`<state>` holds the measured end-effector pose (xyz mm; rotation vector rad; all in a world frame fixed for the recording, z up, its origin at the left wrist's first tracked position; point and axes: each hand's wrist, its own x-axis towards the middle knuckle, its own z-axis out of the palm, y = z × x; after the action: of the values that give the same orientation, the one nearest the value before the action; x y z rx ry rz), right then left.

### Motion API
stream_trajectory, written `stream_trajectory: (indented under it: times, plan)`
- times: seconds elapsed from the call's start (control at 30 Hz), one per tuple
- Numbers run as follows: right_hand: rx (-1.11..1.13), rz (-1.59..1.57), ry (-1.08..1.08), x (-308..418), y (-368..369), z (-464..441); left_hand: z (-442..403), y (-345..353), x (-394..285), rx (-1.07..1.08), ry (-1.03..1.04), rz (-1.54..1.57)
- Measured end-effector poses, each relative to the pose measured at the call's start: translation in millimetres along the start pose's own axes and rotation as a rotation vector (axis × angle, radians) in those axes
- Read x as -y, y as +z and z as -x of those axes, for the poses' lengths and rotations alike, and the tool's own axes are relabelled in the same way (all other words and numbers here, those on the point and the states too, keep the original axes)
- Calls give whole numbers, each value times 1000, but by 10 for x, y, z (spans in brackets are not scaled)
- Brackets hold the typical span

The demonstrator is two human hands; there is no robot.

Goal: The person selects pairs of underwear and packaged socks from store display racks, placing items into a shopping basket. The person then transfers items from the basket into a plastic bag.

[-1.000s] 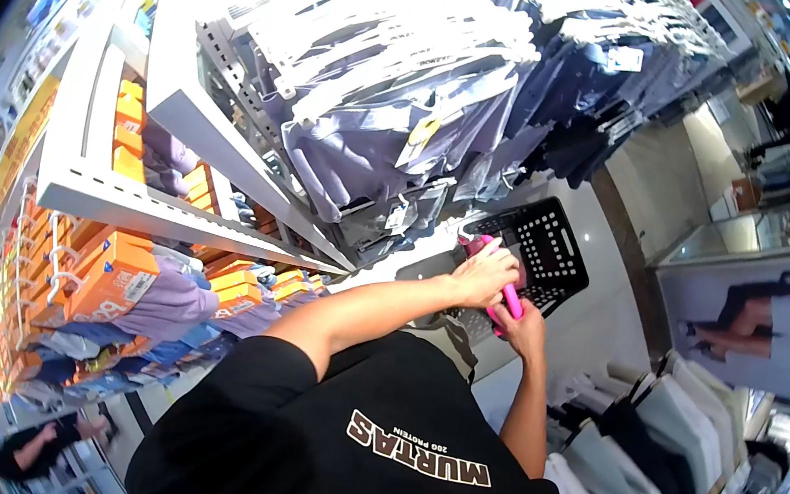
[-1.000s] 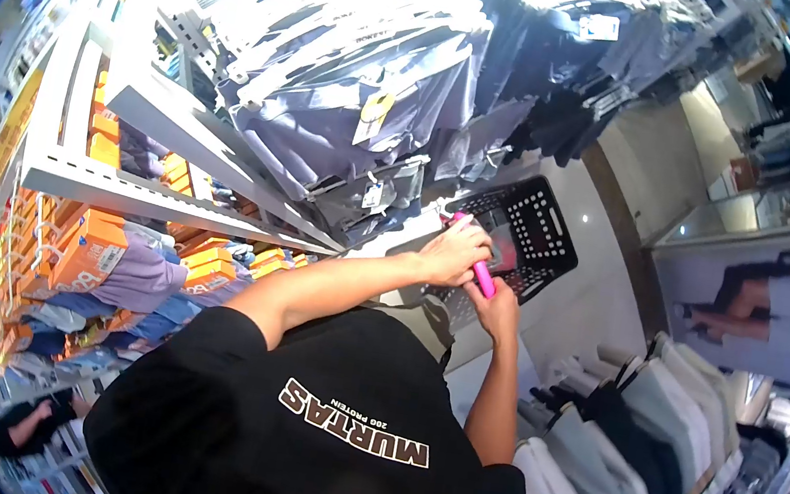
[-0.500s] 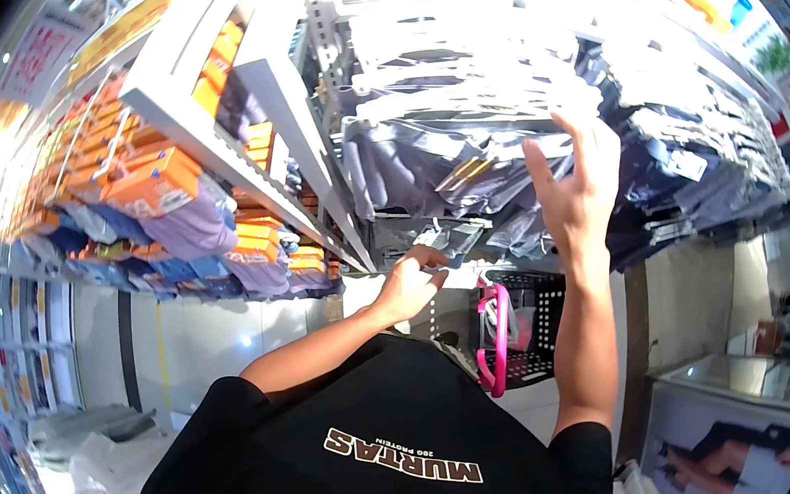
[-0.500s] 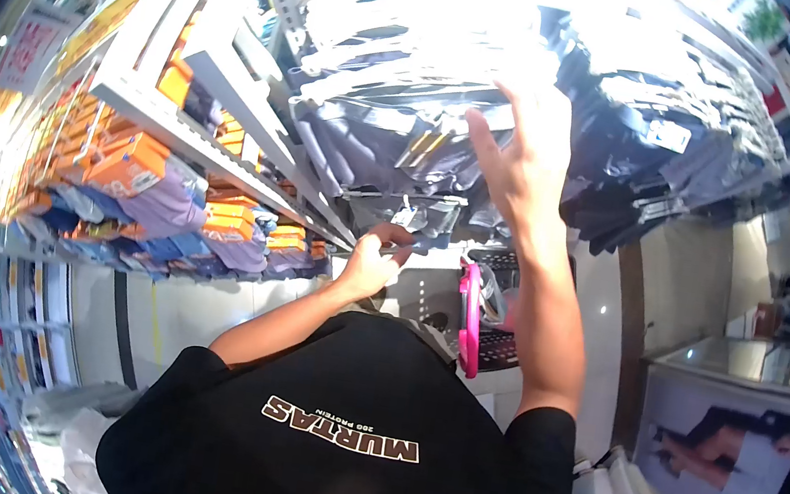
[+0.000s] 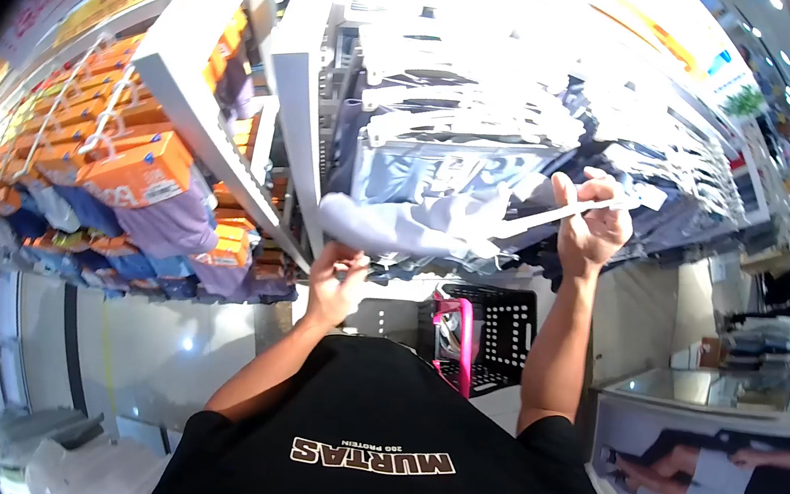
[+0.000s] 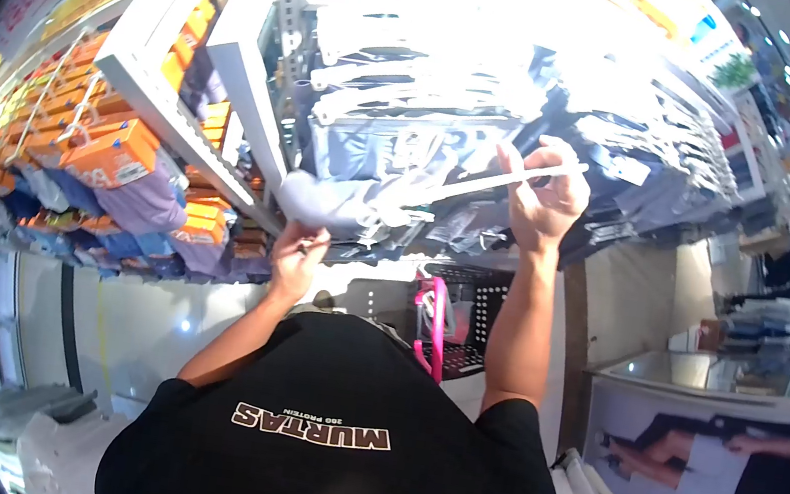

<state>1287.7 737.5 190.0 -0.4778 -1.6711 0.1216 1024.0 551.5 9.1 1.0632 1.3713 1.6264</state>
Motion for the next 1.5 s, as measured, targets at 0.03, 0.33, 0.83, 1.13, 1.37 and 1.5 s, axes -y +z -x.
stream_trajectory:
  times: [0.03, 0.33, 0.83, 1.13, 1.37, 1.5]
  plan:
    - [-115, -27, 219, 49, -4, 124, -30, 41, -182, 9, 60, 59]
    - [-635, -1036, 823, 369, 409, 600, 18, 761, -692, 842, 816, -192]
    - [-210, 271, 753, 790, 273, 681, 60, 195, -337, 965, 78, 143]
    - [125, 599, 752, 1050, 274, 381, -29, 10, -307, 971, -163, -31]
    - [137, 490, 661, 770, 369, 503, -127, -78, -158, 629, -284, -26]
    - [134, 592, 336, 643, 480, 311, -238, -295, -15, 546, -106, -29]
